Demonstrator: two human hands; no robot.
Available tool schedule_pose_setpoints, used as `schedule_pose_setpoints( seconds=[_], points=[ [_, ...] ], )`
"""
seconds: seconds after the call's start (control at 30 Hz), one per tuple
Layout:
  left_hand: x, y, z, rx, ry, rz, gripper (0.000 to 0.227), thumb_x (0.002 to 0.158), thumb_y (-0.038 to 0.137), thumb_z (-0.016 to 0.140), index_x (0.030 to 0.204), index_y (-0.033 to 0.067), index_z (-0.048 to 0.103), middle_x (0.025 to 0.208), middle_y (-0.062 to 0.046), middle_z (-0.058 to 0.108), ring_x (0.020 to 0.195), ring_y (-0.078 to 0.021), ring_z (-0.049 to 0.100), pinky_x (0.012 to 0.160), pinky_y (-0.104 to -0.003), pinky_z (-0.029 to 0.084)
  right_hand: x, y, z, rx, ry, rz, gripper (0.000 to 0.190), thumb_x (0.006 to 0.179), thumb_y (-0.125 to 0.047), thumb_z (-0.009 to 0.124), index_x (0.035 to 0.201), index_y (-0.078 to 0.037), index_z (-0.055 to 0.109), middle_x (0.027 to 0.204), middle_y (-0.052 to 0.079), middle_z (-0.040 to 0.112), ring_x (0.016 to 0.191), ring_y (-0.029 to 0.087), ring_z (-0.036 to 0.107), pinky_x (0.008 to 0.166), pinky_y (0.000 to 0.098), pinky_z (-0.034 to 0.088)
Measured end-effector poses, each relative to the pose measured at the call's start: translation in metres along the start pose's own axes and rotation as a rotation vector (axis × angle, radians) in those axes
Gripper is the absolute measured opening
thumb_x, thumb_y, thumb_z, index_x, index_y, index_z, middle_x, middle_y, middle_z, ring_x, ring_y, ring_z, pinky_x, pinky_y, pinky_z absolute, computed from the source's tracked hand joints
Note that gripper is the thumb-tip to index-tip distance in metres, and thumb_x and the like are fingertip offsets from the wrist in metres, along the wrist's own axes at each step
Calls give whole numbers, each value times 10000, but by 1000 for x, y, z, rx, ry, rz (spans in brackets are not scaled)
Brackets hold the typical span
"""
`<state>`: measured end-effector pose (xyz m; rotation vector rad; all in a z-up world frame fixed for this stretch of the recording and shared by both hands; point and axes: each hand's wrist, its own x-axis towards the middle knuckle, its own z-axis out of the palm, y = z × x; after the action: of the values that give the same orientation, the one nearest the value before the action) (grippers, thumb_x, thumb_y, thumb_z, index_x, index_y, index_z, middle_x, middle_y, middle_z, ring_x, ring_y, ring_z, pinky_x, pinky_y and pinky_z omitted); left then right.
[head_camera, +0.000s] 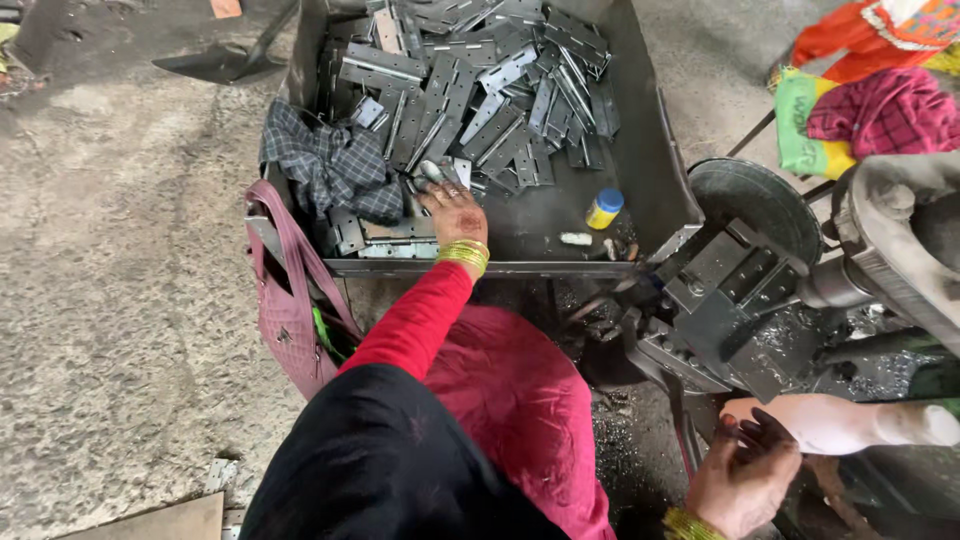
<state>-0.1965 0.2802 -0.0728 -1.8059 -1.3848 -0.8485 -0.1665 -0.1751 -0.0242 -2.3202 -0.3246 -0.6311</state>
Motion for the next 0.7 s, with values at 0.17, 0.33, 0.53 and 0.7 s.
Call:
schedule_pose_setpoints(
  seconds=[0.17, 0.33, 0.53, 0.7],
  points=[
    [-12, 27, 11, -192, -379, 197, 335, 845, 213, 546, 1110, 125, 731, 1100, -120, 739, 1024, -285, 739, 811, -500, 594, 0, -6, -7, 174, -38, 64, 315, 1013, -132, 754, 1266, 12, 632, 1152, 144, 728, 1034, 254, 720, 933, 392, 540],
    [3, 43, -33, -781, -665, 384, 152, 1008, 122, 577, 1054, 109, 721, 1038, -146, 717, 1020, -339, 715, 880, -482, 559, -3, -11, 1, 206, -80, 89, 277, 953, -76, 664, 1226, -38, 651, 1057, 115, 736, 967, 225, 708, 886, 371, 529],
    [-48, 141, -188, -1704, -802, 377, 356, 703, 140, 802, 1049, 107, 724, 1041, -185, 726, 1037, -376, 667, 897, -453, 509, -3, -18, -6, 46, -69, 88, 347, 955, -262, 713, 1191, -16, 647, 1058, 193, 723, 963, 372, 701, 825, 453, 523],
    [-85, 161, -260, -1232, -299, 538, 358, 911, 114, 649, 1258, 63, 716, 1253, -167, 697, 1181, -254, 685, 1103, -421, 508, -1, -13, -7, 107, -131, 190, 343, 935, -278, 708, 1159, -25, 649, 1041, 193, 740, 956, 373, 722, 824, 446, 536]
  ],
)
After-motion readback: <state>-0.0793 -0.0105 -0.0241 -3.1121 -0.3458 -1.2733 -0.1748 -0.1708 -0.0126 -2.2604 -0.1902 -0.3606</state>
